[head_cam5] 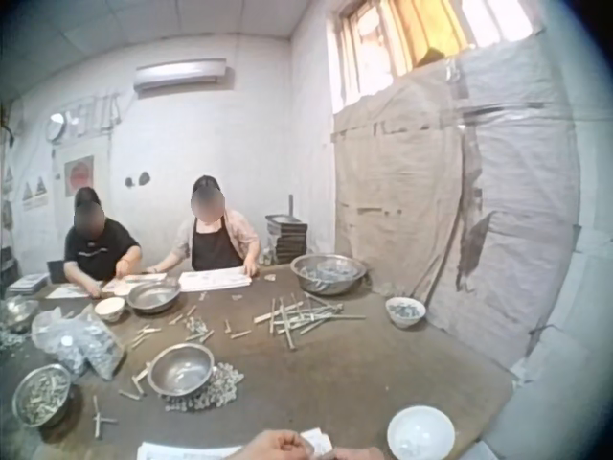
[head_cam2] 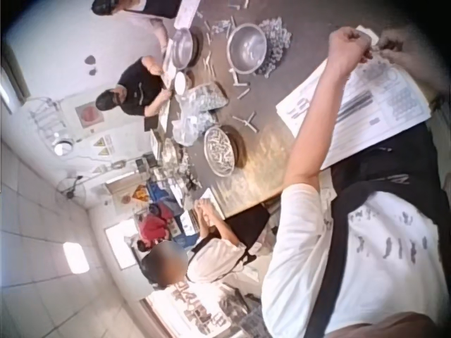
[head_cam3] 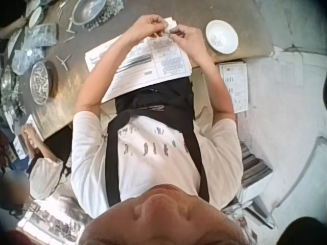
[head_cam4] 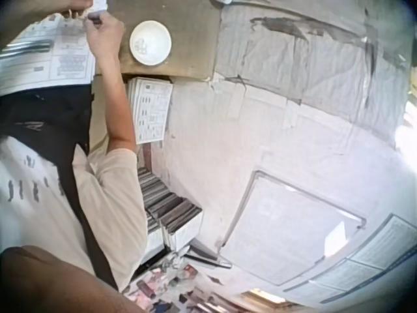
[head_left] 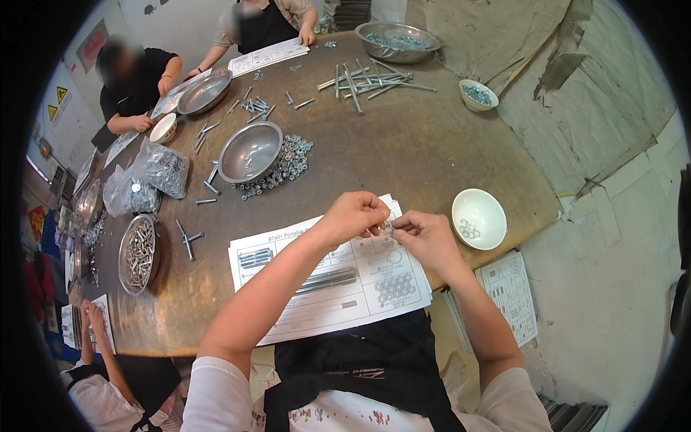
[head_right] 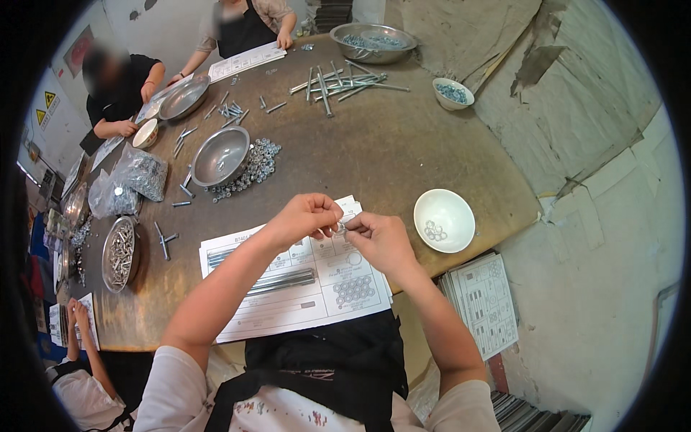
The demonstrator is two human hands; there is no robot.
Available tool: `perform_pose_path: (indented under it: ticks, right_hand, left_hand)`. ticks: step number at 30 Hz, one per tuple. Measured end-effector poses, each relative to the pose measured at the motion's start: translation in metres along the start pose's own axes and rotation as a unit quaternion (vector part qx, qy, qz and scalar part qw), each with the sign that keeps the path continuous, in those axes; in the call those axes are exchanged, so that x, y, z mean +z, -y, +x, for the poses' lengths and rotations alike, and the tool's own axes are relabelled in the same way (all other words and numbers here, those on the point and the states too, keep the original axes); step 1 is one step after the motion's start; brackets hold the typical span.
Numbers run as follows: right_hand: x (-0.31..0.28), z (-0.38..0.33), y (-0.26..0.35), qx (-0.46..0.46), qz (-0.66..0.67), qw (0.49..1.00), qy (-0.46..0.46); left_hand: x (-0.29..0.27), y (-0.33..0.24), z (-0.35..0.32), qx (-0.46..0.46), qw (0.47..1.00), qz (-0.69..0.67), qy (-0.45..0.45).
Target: The person assembles metal hardware components at a workbench, picking up bolts, nuts, and washers from bowls and placing them onto an instruction sheet. They repeatedly handle long metal rods and small fasteners, organizing them by type while other workers perform similar tasks nearby.
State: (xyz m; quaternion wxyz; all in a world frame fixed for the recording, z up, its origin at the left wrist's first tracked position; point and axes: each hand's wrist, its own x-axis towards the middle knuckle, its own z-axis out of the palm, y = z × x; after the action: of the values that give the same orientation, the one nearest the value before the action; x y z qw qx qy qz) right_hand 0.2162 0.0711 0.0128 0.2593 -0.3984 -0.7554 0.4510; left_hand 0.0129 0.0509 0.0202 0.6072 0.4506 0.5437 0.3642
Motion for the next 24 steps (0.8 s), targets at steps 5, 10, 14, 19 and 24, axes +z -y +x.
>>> perform_pose_path:
  ticks: [5,10,14,19,24]
  right_hand:
    - [0.033,-0.013,-0.023,0.189,0.444,0.876,0.005]
    - [0.055,-0.019,-0.027,0.212,0.503,0.837,-0.041]
    - [0.059,-0.023,-0.025,0.196,0.346,0.916,-0.047]
    - [0.039,-0.030,-0.006,0.136,0.222,0.965,0.012]
    - [0.028,-0.023,-0.022,0.054,0.091,0.994,-0.026]
  left_hand:
    - [0.017,0.025,-0.002,0.040,0.983,-0.160,-0.080]
    - [0.022,0.052,-0.009,-0.048,0.996,-0.067,-0.033]
    - [0.024,0.053,-0.010,-0.033,0.997,-0.058,-0.032]
    - [0.027,0.066,-0.003,0.020,0.996,-0.054,-0.065]
    - [0.025,0.064,-0.005,0.075,0.988,0.110,-0.073]
